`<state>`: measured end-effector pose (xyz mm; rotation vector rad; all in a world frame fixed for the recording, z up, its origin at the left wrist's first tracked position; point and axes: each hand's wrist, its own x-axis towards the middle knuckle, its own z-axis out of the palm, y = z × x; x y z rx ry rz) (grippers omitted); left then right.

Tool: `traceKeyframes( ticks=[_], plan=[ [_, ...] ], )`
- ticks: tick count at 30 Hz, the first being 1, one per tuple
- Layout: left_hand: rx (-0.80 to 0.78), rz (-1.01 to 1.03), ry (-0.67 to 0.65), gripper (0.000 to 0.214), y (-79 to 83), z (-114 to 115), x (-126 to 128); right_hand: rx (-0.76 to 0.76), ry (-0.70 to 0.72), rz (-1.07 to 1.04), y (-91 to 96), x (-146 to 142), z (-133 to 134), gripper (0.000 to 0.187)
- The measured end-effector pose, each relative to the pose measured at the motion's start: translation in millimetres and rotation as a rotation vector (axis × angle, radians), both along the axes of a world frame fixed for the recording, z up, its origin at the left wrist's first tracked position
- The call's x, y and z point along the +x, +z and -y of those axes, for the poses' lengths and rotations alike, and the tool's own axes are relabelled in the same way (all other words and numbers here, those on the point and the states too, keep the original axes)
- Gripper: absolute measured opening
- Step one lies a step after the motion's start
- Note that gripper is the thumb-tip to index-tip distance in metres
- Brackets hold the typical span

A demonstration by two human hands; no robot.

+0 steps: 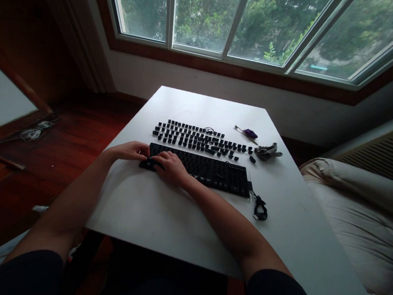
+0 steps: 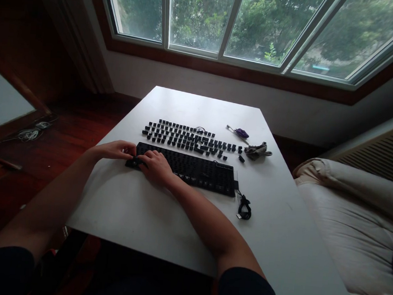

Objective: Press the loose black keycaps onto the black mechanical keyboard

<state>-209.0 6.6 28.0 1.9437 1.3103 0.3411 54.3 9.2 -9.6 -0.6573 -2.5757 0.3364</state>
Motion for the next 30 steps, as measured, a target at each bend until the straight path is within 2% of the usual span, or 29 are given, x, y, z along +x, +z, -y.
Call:
traceKeyframes(
  ticks=[10, 17, 30],
  plan=[
    [0.009, -0.012, -0.032, 0.029, 3.8, 2.5, 0.9, 0.057, 0.006, 0.051, 1.9, 0.1, 4.1, 0.037],
    [-0.02, 0.03, -0.065, 0.038, -1.7, 0.2, -4.8, 0.103, -0.005, 0.136, 8.3, 1.5, 9.7, 0.044],
    [0.047, -0.01, -0.024, 0.032, 2.6, 4.6, 1.4, 0.125, -0.016, 0.16, 10.4, 2.5, 14.9, 0.048]
  ],
)
